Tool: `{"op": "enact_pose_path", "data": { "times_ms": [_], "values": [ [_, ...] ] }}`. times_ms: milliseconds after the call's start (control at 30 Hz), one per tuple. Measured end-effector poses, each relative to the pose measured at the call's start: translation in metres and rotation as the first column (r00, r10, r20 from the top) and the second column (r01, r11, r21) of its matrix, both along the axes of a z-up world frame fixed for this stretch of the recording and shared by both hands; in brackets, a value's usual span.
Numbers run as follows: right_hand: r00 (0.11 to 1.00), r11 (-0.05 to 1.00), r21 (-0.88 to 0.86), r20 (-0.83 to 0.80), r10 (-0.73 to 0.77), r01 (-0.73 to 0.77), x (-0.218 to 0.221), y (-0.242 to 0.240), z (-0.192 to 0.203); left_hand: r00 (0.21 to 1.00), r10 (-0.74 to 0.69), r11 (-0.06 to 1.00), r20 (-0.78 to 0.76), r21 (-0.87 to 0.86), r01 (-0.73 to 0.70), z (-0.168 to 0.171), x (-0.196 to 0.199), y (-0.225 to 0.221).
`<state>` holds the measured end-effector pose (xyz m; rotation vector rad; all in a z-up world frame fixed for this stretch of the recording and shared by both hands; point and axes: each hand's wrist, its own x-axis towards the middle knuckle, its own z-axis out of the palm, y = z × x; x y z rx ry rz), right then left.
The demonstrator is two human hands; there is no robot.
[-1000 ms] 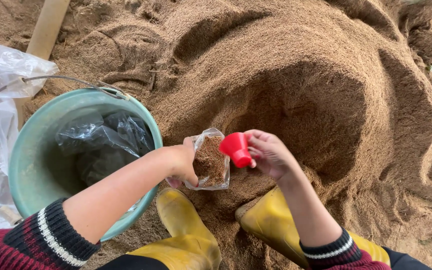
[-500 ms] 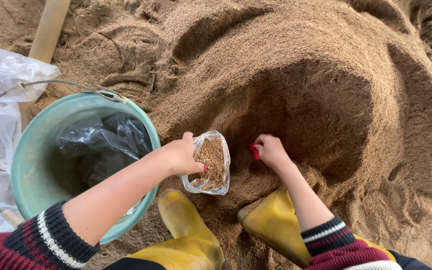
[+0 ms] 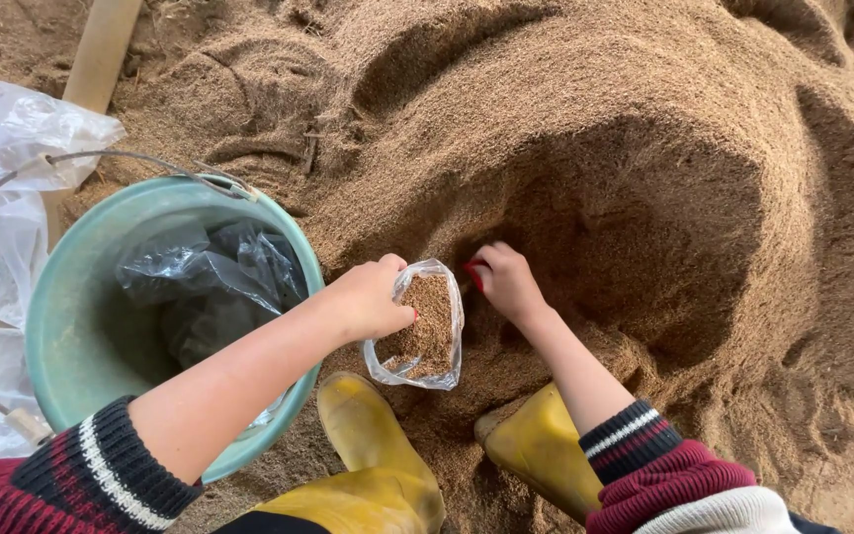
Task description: Filling small plastic bags with rice husks from a large pile using a hand scoop.
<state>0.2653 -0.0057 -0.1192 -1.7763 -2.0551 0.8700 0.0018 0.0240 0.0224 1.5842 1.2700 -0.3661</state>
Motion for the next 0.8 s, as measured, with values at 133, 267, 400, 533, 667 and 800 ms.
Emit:
{"op": "enact_pose_path", "data": {
  "times_ms": [133, 267, 400, 533, 667, 800],
  "values": [
    [0.985, 0.99, 0.12, -0.169, -0.045, 0.066, 0.004, -0.017, 0.0, 0.995, 0.047, 0.995, 0.089, 0.079, -0.054, -0.009, 0.002, -0.004],
    [0.97, 0.977, 0.19, -0.237, -0.047, 0.093, 0.001, -0.026, 0.011, 0.955, -0.016, 0.972, 0.296, 0.227, -0.054, 0.032, 0.01, -0.004],
    [0.969, 0.949, 0.293, -0.244, -0.046, 0.119, 0.001, -0.031, 0.03, 0.848, -0.526, 0.713, 0.065, 0.577, 0.399, 0.034, 0.031, -0.006],
    [0.969, 0.94, 0.313, -0.237, -0.062, 0.137, 0.002, -0.038, 0.077, 0.675, -0.69, 0.188, -0.262, 0.835, 0.517, -0.029, 0.052, -0.019],
    [0.975, 0.952, 0.286, -0.216, -0.05, 0.112, 0.009, -0.047, 0.125, 0.707, -0.646, 0.093, -0.288, 0.89, 0.447, -0.051, 0.05, -0.02],
    [0.98, 0.974, 0.226, -0.196, 0.03, 0.015, 0.012, -0.059, 0.174, 0.722, -0.628, 0.1, -0.291, 0.89, 0.446, -0.057, 0.055, -0.016]
  ]
}}
